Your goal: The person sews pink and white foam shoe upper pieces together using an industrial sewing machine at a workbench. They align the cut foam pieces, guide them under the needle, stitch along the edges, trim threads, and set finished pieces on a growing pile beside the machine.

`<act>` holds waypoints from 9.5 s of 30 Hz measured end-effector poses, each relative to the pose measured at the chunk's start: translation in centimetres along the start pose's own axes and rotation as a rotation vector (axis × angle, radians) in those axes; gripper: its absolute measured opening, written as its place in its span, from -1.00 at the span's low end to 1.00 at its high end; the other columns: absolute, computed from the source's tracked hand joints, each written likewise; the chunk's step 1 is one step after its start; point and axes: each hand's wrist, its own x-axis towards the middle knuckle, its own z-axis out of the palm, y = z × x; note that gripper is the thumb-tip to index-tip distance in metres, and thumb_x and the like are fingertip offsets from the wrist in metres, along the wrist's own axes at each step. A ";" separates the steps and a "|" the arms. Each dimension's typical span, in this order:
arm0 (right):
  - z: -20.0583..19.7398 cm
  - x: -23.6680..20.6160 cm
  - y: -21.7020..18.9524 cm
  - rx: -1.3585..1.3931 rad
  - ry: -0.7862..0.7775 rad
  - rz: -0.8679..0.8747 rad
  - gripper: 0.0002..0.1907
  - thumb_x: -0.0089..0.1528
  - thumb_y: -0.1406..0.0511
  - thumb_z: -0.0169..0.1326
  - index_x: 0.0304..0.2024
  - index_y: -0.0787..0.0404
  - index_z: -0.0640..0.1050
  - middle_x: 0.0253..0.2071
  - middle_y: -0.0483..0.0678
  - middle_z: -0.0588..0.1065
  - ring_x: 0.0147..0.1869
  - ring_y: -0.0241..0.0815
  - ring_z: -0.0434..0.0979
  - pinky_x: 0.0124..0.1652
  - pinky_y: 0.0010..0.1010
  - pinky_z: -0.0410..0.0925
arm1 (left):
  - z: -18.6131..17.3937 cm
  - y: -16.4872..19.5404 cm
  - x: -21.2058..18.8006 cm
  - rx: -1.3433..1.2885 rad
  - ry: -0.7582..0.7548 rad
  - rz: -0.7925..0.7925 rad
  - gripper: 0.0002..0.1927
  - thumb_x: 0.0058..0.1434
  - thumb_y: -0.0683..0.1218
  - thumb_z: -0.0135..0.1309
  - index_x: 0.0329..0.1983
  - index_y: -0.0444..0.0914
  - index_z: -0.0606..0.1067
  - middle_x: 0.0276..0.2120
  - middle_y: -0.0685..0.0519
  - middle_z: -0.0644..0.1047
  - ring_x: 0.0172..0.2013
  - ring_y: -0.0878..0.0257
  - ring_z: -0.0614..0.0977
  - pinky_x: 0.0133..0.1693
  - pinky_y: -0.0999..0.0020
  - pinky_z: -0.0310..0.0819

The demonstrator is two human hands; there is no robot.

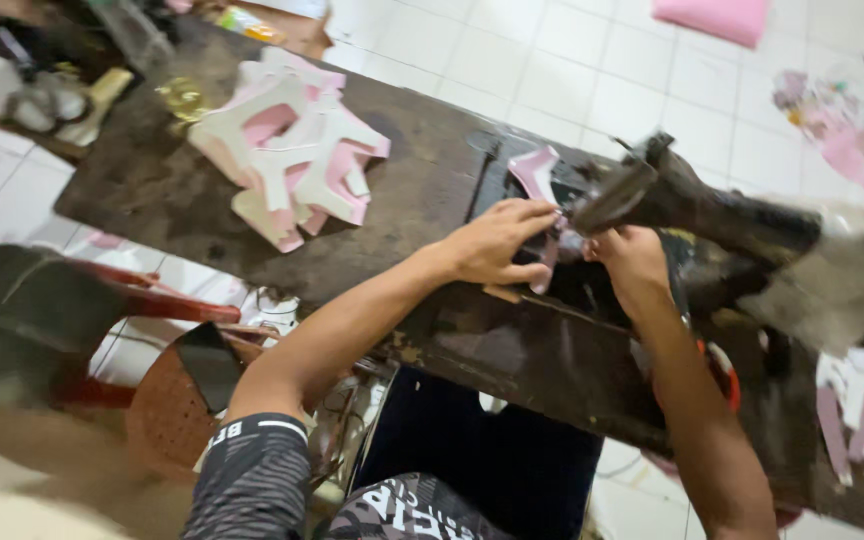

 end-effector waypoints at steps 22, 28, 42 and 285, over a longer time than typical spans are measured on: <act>11.9 -13.0 -1.0 -0.456 0.023 -0.480 -0.77 0.28 0.37 0.21 -0.02 0.27 0.58 -0.17 -0.02 0.60 -0.16 -0.24 0.64 -0.14 -0.45 0.47 | 1.6 5.2 -10.6 0.095 0.398 -0.135 -0.66 0.24 -0.06 0.17 0.05 -0.26 0.53 -0.01 -0.08 0.60 0.02 0.02 0.65 0.12 0.16 0.51; 12.4 -12.2 0.1 -0.203 -0.222 -0.410 -0.80 0.29 0.41 0.16 -0.04 0.34 0.57 -0.01 -0.05 0.56 -0.09 -0.31 0.63 -0.08 -0.51 0.46 | 0.5 6.7 -12.3 -0.053 0.410 -0.285 -0.65 0.20 -0.08 0.16 0.06 -0.23 0.56 -0.13 -0.08 0.65 -0.10 -0.02 0.67 -0.02 0.14 0.56; 11.7 -12.4 1.7 -0.087 -0.149 -0.307 -0.76 0.33 0.40 0.12 0.03 0.39 0.59 -0.11 -0.06 0.61 -0.10 -0.32 0.61 -0.05 -0.50 0.47 | 0.7 7.3 -12.4 0.007 0.472 -0.323 -0.84 0.25 -0.03 0.19 -0.19 -0.20 0.59 -0.30 -0.01 0.65 -0.22 0.01 0.68 -0.14 0.13 0.56; -6.8 0.3 3.8 -0.199 -0.019 -0.022 -0.83 0.30 0.27 0.15 -0.13 0.14 0.72 -0.48 -0.24 0.43 -0.42 -0.43 0.30 -0.42 -0.50 0.15 | 6.8 7.5 0.3 0.162 0.018 -0.346 -0.64 0.30 -0.18 0.05 0.08 -0.53 0.43 0.16 -0.35 0.38 0.08 -0.20 0.47 0.09 0.10 0.44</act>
